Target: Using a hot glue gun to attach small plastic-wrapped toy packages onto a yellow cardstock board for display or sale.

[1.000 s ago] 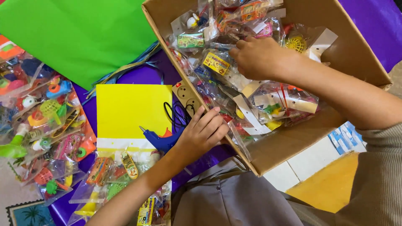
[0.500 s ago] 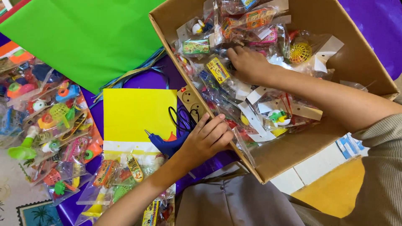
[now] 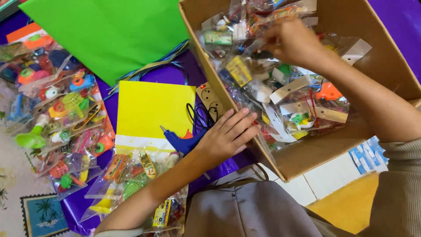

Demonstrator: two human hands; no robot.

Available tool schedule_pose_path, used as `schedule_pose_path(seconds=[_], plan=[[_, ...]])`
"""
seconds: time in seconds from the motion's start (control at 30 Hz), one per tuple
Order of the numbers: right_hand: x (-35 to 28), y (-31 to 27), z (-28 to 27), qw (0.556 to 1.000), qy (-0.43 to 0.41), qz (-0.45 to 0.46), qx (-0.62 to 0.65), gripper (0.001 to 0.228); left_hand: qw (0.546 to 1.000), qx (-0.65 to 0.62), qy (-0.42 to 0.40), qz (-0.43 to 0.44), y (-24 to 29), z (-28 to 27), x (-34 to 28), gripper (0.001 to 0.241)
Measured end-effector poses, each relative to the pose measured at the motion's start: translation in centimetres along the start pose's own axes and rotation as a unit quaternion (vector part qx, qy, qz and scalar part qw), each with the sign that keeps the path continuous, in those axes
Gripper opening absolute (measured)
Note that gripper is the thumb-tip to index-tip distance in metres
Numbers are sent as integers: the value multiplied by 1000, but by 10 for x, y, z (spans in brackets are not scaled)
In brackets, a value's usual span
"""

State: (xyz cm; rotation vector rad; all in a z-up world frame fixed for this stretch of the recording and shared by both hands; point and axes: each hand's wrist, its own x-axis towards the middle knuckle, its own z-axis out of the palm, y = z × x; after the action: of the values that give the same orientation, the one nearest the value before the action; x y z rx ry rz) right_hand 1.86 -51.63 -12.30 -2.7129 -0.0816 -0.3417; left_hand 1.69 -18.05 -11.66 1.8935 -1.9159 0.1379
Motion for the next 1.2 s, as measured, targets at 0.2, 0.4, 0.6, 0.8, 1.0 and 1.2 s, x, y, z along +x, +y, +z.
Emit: schedule_pose_path(seconds=[0.2, 0.4, 0.6, 0.8, 1.0, 1.2], plan=[[-7, -73, -55, 995, 95, -35, 22, 24, 975, -187, 57, -108, -2, -17, -20, 56], [1, -153, -71, 975, 82, -167, 117, 23, 782, -457, 111, -408, -12, -61, -36, 44], [9, -228, -42, 941, -16, -276, 198, 29, 620, -703, 160, -309, -10, -90, -66, 86], [21, -297, -43, 935, -112, -200, 271, 31, 621, -651, 271, -342, -3, -130, -112, 77], [40, -350, 3, 890, -171, -118, 406, 9, 733, -480, 334, -347, 12, -158, -169, 76], [66, -401, 36, 837, -211, -161, 479, 43, 703, -402, 421, -408, 18, -179, -216, 30]])
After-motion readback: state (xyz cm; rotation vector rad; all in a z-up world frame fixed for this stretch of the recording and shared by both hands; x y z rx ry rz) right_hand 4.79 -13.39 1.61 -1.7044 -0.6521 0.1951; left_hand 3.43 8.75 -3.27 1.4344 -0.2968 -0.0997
